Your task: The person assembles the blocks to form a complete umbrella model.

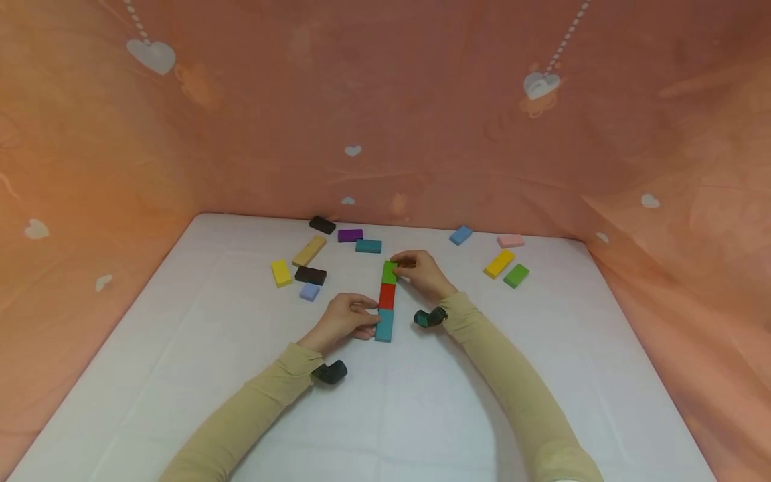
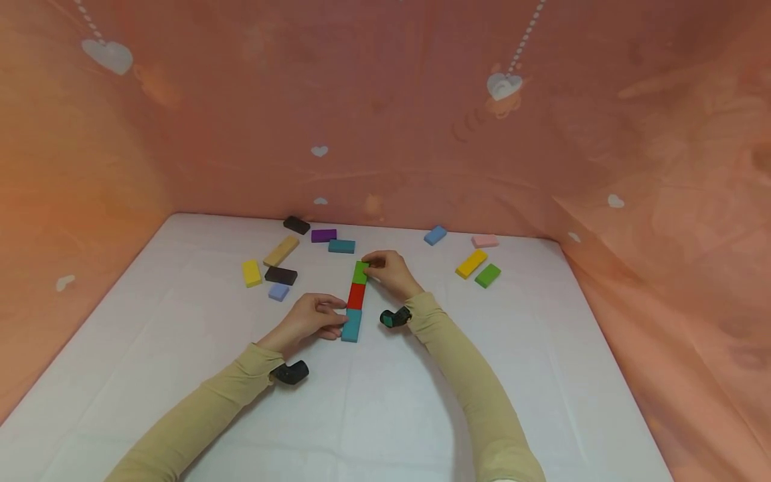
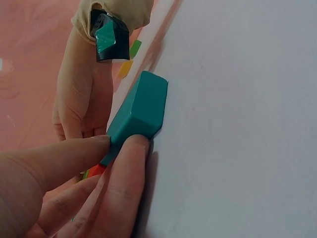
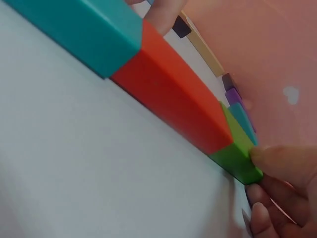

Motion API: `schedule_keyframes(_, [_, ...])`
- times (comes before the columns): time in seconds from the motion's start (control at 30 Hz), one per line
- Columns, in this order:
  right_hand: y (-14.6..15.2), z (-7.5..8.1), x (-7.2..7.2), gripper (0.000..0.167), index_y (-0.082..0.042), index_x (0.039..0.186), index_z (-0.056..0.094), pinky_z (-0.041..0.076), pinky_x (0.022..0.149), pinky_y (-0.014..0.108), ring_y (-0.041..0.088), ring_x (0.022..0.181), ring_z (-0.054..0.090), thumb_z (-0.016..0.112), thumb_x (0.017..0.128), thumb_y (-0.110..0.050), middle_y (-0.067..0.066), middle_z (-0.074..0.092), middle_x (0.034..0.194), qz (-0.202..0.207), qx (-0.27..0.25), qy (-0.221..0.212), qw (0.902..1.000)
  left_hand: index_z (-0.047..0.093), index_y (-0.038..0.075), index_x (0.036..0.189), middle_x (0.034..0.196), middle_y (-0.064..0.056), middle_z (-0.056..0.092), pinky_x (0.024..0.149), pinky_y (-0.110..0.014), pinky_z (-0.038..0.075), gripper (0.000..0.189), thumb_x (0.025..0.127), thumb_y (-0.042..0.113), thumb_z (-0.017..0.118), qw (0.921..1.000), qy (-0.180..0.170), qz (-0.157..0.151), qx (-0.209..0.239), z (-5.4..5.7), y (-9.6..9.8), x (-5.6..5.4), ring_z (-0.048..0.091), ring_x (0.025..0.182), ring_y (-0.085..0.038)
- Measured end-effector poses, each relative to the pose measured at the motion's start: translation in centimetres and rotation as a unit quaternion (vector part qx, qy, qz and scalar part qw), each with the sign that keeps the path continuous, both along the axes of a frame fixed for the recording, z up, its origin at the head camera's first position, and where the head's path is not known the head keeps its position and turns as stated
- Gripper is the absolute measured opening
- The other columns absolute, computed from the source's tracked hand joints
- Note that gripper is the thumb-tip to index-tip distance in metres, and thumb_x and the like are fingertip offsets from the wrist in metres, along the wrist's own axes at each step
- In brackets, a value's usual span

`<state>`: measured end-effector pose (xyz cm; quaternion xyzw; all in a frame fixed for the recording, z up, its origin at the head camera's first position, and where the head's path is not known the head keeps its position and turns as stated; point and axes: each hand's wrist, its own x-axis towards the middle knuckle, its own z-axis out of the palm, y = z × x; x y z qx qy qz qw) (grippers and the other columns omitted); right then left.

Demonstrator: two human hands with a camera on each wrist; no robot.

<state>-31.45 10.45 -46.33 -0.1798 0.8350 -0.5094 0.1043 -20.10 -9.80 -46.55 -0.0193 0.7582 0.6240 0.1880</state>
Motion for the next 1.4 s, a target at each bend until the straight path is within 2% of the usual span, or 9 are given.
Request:
schedule_keyframes(0.37, [-0.2,-0.1,0.4,0.039,-0.001,0.122,0.062,0.048,0.088,0.031,0.024,0.099,0.055,0.072,0.086,-0.01,0.012,0.062,0.116,0.014,0.022,0.02,0.9995,0.062,0.0,0.119,0.082,-0.012,0.069,0.062,-0.031,0.057,0.037,0.084,0.005,0.073,0.9999,0.002,0.006,0.012,-0.3,0.2,0.0,0.067,0.063,-0.022])
schedule_keyframes(0.53, [0.0,-0.2,0.6,0.04,-0.001,0.122,0.062,0.049,0.086,0.03,0.023,0.098,0.057,0.073,0.085,-0.01,0.012,0.062,0.117,0.02,0.022,0.023,0.9993,0.062,-0.001,0.119,0.083,-0.012,0.069,0.061,-0.031,0.057,0.037,0.084,0.003,0.072,0.9998,0.002,0.003,0.02,-0.3,0.4,0.3,0.067,0.063,-0.021])
schedule_keyframes(0.9, [0.5,0.0,1.5,0.04,-0.002,0.123,0.062,0.047,0.092,0.031,0.023,0.103,0.056,0.072,0.086,-0.012,0.011,0.061,0.12,0.028,0.019,0.024,0.9991,0.063,0.0,0.119,0.082,-0.011,0.068,0.062,-0.031,0.057,0.036,0.084,0.006,0.073,0.9997,0.009,-0.017,0.013,-0.3,0.6,0.8,0.068,0.065,-0.021])
schedule_keyframes(0.93, [0.5,0.5,1.9,0.04,0.0,0.124,0.061,0.047,0.093,0.033,0.025,0.104,0.055,0.072,0.086,-0.01,0.013,0.06,0.121,0.031,0.019,0.023,0.9991,0.063,0.0,0.118,0.082,-0.011,0.068,0.062,-0.031,0.057,0.036,0.084,0.005,0.073,0.9997,0.01,-0.018,0.014,-0.3,0.6,0.9,0.068,0.065,-0.022])
schedule_keyframes(1.13, [0.7,0.3,1.9,0.04,-0.001,0.123,0.061,0.047,0.093,0.034,0.025,0.103,0.056,0.072,0.086,-0.012,0.012,0.061,0.121,0.035,0.028,0.034,0.9984,0.062,-0.001,0.118,0.082,-0.012,0.068,0.063,-0.032,0.057,0.036,0.084,0.004,0.072,0.9995,0.007,-0.022,0.023,0.0,0.6,1.2,0.068,0.067,-0.022])
schedule_keyframes(1.17, [0.8,-0.2,1.6,0.04,-0.003,0.122,0.062,0.047,0.092,0.032,0.022,0.102,0.056,0.073,0.086,-0.014,0.01,0.061,0.12,0.032,0.03,0.036,0.9984,0.062,-0.001,0.117,0.082,-0.012,0.068,0.063,-0.032,0.057,0.035,0.084,0.004,0.073,0.9995,0.005,-0.022,0.023,0.0,0.7,1.2,0.068,0.067,-0.022])
schedule_keyframes(1.4, [1.0,-0.2,1.8,0.04,-0.004,0.123,0.062,0.048,0.09,0.032,0.023,0.101,0.056,0.073,0.086,-0.014,0.009,0.061,0.12,0.029,0.025,0.027,0.9989,0.062,0.0,0.115,0.083,-0.011,0.068,0.062,-0.031,0.057,0.035,0.083,0.006,0.074,0.9997,0.006,-0.022,0.009,-0.2,0.9,1.1,0.068,0.066,-0.022])
